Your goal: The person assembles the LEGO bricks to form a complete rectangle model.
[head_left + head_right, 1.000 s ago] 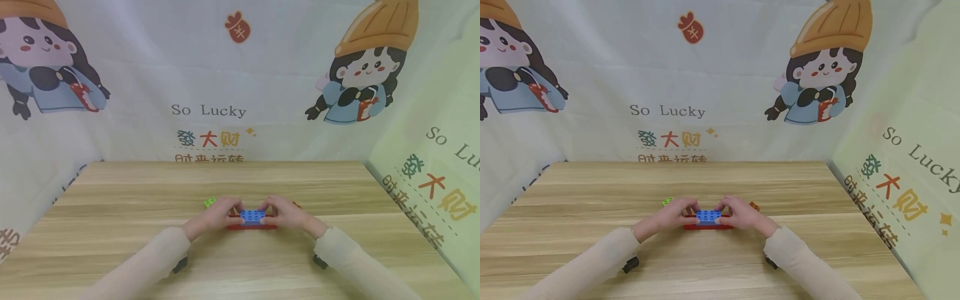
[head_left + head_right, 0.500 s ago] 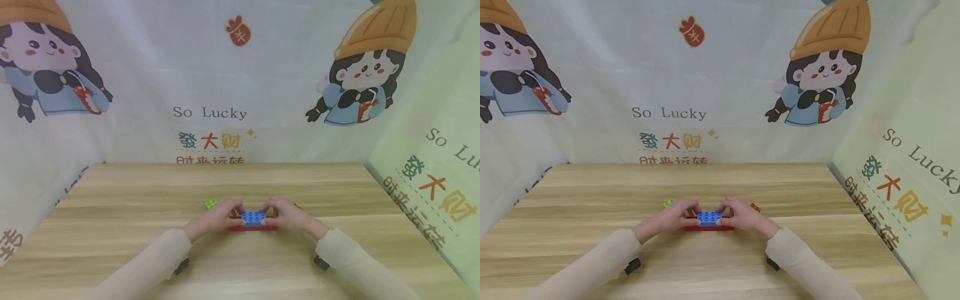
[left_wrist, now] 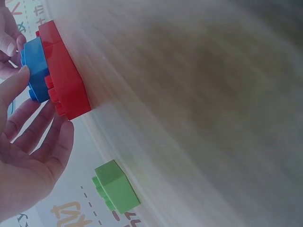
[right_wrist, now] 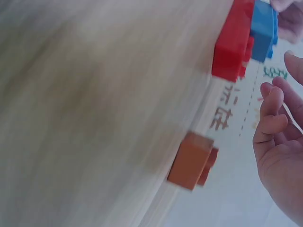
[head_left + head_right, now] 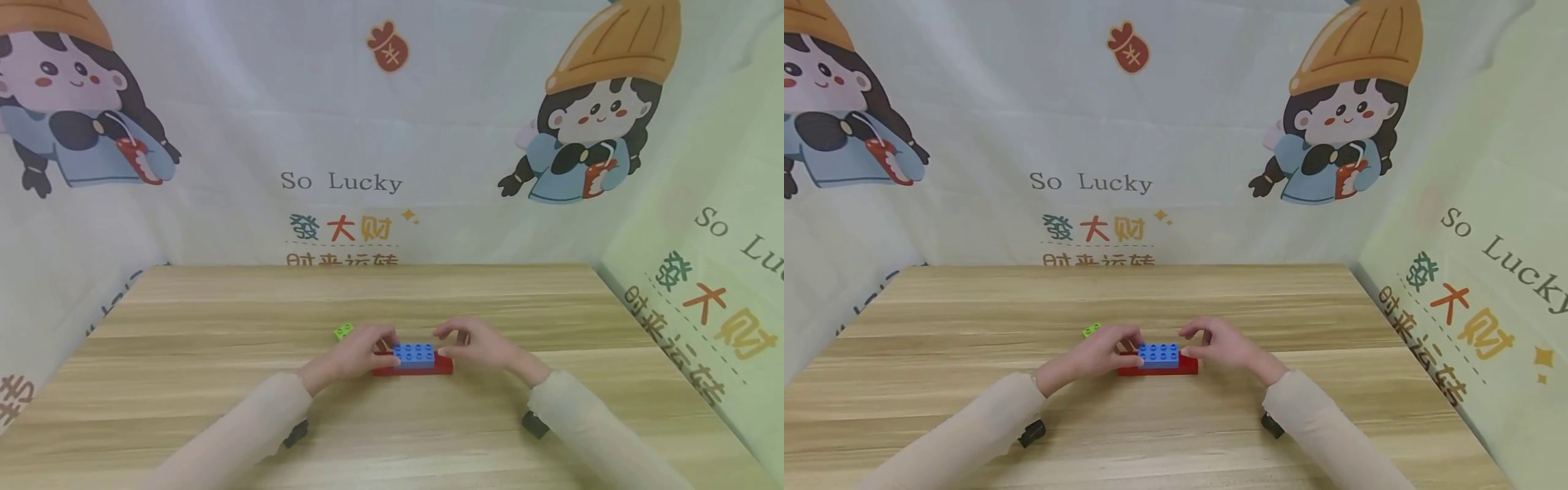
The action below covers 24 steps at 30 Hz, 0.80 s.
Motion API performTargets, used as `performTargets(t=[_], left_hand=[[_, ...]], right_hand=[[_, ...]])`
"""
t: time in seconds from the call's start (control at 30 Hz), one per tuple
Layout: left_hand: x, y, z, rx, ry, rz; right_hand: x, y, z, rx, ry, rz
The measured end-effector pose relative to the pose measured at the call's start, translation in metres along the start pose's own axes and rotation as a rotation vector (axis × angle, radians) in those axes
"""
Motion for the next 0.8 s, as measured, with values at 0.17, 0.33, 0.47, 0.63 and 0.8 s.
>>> performTargets(t=[0.17, 0.33, 0.47, 0.63, 0.8], left_hand=[[0.0, 0.0, -0.001, 0.001, 0.012, 0.0], [0.0, 0.001, -0.001, 0.003, 0.009, 0.002], [0.0, 0.001, -0.001, 0.008, 0.005, 0.0], [0.001, 0.001, -0.001, 0.012, 0.012, 0.0], [0.001, 0.0, -0.001, 0.011, 0.02, 0.001]], right_hand=[[0.016, 0.005, 0.013, -0.034, -0.024, 0.02], [0.031, 0.01, 0.022, -0.038, -0.059, 0.03], [0.041, 0.013, 0.027, -0.023, -0.021, 0.039], [0.047, 0.017, 0.035, -0.023, 0.034, 0.043], [0.052, 0.02, 0.029, -0.032, 0.043, 0.038]])
Point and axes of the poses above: each hand's wrist, its own y-axis away from the middle knuckle, its own x-axis out of the back of the hand, z = x × y, the point moved 9 cm from there along -y, towards the middle knuckle, and after that the axes turned 13 degrees about z, right-handed, at the moved point
